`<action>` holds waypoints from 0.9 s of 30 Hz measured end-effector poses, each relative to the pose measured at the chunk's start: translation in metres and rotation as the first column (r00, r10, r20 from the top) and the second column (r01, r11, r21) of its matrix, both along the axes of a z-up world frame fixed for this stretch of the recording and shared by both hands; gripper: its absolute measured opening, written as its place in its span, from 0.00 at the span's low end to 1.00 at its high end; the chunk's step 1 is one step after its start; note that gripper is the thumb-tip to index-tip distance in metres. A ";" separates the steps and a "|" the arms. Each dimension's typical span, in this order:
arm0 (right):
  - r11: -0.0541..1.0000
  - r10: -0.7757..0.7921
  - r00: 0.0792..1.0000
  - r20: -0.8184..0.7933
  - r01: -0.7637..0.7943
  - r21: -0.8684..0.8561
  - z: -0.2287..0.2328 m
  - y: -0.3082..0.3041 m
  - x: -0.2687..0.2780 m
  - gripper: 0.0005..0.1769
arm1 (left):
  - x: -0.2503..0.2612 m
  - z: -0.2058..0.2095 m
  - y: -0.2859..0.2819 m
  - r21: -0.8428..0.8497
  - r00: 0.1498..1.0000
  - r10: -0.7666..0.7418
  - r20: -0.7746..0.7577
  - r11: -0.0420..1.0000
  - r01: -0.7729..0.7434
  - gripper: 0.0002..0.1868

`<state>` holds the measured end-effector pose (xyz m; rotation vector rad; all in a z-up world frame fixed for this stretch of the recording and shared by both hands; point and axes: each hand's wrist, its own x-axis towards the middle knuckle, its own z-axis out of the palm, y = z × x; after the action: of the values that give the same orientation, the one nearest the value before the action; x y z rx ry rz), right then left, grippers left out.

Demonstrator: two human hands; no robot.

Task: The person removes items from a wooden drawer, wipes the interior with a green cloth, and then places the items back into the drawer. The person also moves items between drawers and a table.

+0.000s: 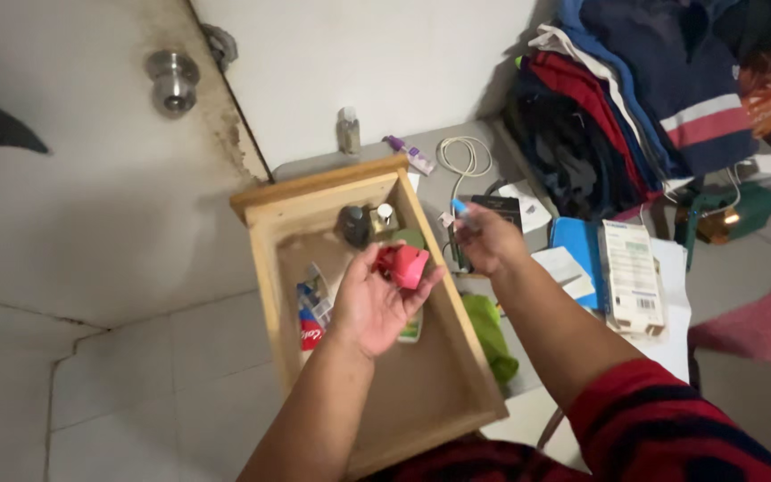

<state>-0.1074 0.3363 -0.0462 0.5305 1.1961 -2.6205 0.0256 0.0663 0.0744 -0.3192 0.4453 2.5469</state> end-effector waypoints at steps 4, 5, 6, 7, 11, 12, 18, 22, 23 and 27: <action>0.969 -0.031 0.977 0.212 -0.023 0.248 -0.071 -0.001 -0.052 0.19 | -0.001 -0.004 0.008 0.086 0.996 -0.038 0.076 0.996 0.031 0.39; 0.938 -0.041 0.966 0.255 -0.050 0.342 -0.078 -0.006 -0.064 0.19 | 0.001 -0.004 0.007 0.154 0.996 -0.056 0.062 0.987 0.046 0.40; 0.899 -0.056 0.953 0.297 -0.081 0.431 -0.083 -0.015 -0.074 0.20 | -0.001 -0.004 0.006 0.222 0.996 -0.073 0.047 0.973 0.061 0.41; 0.851 -0.073 0.936 0.344 -0.122 0.512 -0.085 -0.022 -0.079 0.21 | 0.000 -0.005 0.007 0.179 0.994 -0.075 0.075 0.982 0.060 0.41; 0.565 0.099 0.977 0.190 -0.212 0.797 -0.066 -0.039 -0.084 0.18 | 0.002 -0.011 0.005 -0.075 0.961 0.006 0.277 0.997 0.016 0.43; 0.444 0.130 0.981 0.143 -0.186 0.876 -0.056 -0.039 -0.084 0.19 | -0.001 -0.012 0.005 -0.160 0.939 0.052 0.340 0.987 0.004 0.43; -0.106 0.308 0.950 -0.052 0.089 0.990 -0.009 -0.054 -0.117 0.17 | -0.023 -0.017 -0.011 0.046 0.995 0.040 0.092 0.998 -0.045 0.34; -0.392 0.433 0.901 -0.009 0.197 0.899 -0.002 -0.062 -0.154 0.17 | -0.015 -0.018 -0.030 -0.263 0.973 0.181 0.142 0.955 -0.139 0.29; -0.391 0.393 0.917 0.071 0.096 0.915 -0.004 -0.064 -0.159 0.17 | -0.008 -0.018 -0.036 -0.256 0.965 0.228 0.128 0.948 -0.190 0.30; -0.497 0.346 0.924 0.161 0.036 0.867 -0.011 -0.070 -0.176 0.21 | 0.004 -0.014 -0.070 -0.259 0.910 0.364 0.196 0.915 -0.310 0.27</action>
<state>-0.2833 0.2662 -0.0573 0.0433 3.1385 -0.2924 0.0300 -0.0037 0.0607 -0.8481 0.6296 2.7446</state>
